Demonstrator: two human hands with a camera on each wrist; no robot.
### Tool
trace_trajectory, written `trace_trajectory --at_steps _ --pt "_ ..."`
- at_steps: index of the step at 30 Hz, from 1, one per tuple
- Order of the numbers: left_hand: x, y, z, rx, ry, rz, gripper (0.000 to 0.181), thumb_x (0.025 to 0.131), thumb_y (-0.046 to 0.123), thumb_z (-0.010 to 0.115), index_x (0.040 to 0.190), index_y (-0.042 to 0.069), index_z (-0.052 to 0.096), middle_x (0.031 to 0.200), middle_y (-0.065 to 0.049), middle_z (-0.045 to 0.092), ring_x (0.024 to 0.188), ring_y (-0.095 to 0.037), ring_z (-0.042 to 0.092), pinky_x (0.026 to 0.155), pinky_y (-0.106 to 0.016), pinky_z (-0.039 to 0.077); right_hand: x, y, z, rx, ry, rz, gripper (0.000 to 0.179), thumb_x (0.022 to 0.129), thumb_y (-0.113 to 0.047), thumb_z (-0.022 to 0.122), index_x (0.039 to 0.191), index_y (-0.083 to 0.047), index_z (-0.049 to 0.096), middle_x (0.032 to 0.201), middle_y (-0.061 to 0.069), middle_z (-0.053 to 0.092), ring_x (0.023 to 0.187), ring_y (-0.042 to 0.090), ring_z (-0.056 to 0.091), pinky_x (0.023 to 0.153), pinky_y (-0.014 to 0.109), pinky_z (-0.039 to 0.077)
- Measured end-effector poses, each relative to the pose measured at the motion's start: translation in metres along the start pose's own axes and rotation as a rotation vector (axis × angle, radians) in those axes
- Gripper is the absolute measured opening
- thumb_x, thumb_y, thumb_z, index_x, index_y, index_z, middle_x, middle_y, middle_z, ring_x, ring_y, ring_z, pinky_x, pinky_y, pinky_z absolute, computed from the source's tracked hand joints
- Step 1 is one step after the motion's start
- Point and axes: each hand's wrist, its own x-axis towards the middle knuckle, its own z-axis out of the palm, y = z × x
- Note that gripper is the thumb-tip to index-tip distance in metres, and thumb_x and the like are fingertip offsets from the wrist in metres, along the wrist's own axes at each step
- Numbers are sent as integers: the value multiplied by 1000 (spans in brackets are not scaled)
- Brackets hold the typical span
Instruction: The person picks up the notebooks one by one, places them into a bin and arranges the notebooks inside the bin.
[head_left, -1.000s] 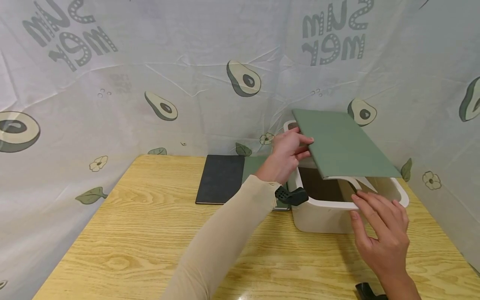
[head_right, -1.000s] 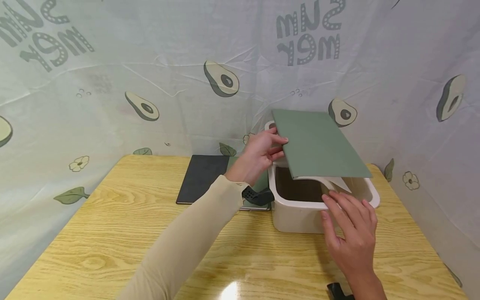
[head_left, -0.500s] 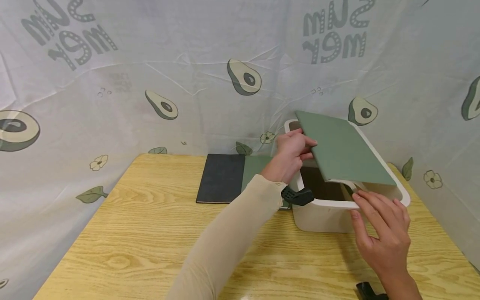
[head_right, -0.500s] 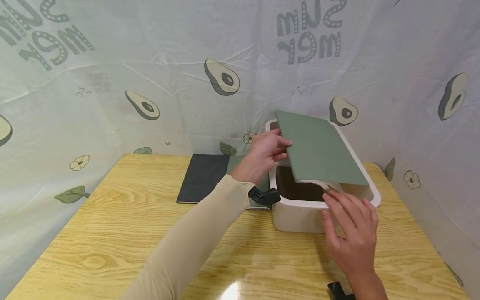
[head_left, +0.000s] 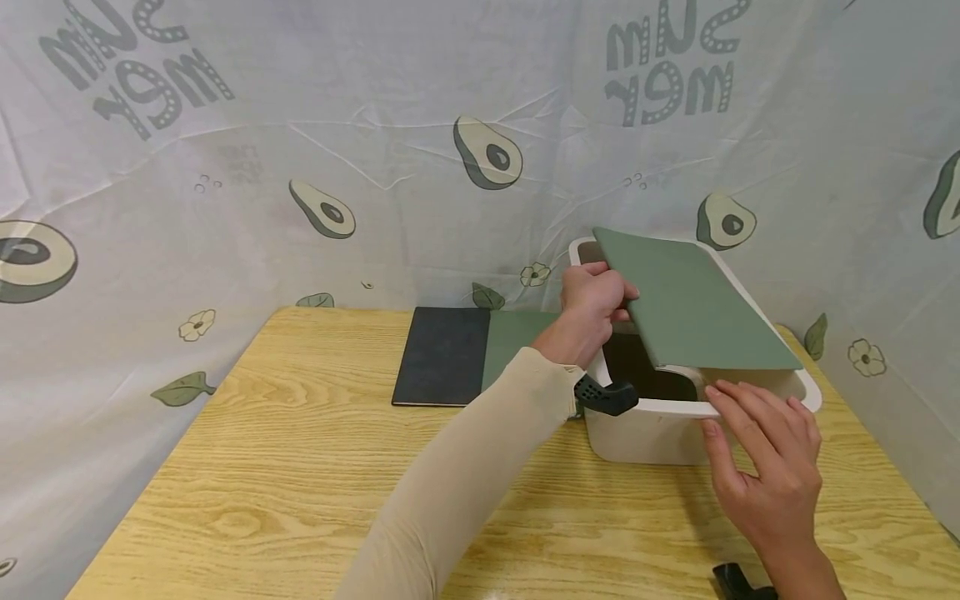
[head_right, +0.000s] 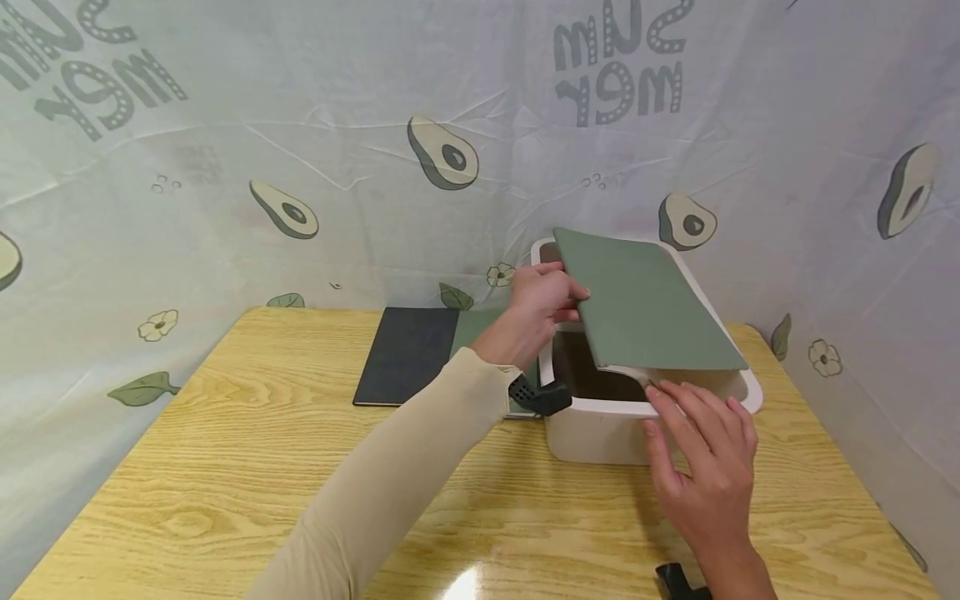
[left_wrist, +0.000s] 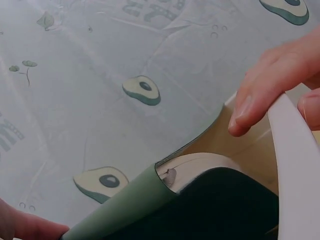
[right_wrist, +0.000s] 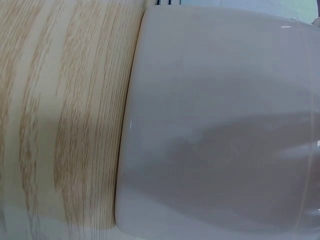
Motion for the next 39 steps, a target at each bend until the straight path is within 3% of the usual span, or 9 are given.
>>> trace_trajectory --at_steps 8,18,24,30,32,36,39 --pt "-3 1 0 94 50 33 56 79 -18 69 131 2 70 100 -8 62 39 -14 37 41 -22 39 0 1 1 -2 12 -9 44 105 -40 67 107 1 82 107 24 78 109 36 67 117 39 35" --pt "-5 4 -10 148 98 85 62 81 -12 67 139 10 70 111 -7 68 46 -18 40 43 -29 39 0 0 4 5 22 -11 43 105 -39 68 107 1 83 106 24 78 108 38 67 116 42 36" --pt "-5 3 -10 180 74 94 65 81 -14 64 140 11 69 101 -8 68 44 -17 38 41 -28 36 -1 -1 4 9 35 -10 44 105 -39 68 106 1 83 104 24 78 107 37 67 116 43 37" --pt "-9 0 -1 248 49 78 62 86 -10 63 144 13 67 123 -10 69 43 -19 40 43 -28 39 -2 -2 3 5 31 3 43 104 -39 68 106 1 83 106 23 79 109 36 67 116 42 36" --pt "-10 0 0 295 47 81 57 90 -6 63 143 13 67 121 -8 69 49 -18 43 46 -27 40 -2 -2 2 2 27 5 44 104 -40 68 107 1 83 106 23 79 109 36 67 116 42 36" --pt "-10 3 -1 382 6 91 37 94 4 62 131 4 67 97 -5 61 59 -20 45 53 -28 40 -1 -1 2 3 24 0 44 105 -40 67 106 1 83 105 24 78 108 37 66 116 43 36" --pt "-10 6 -2 345 -78 60 47 97 17 69 140 2 59 116 -7 65 92 -24 63 80 -33 54 0 -1 3 10 32 -6 44 104 -40 68 105 2 83 104 25 78 106 38 66 116 43 37"
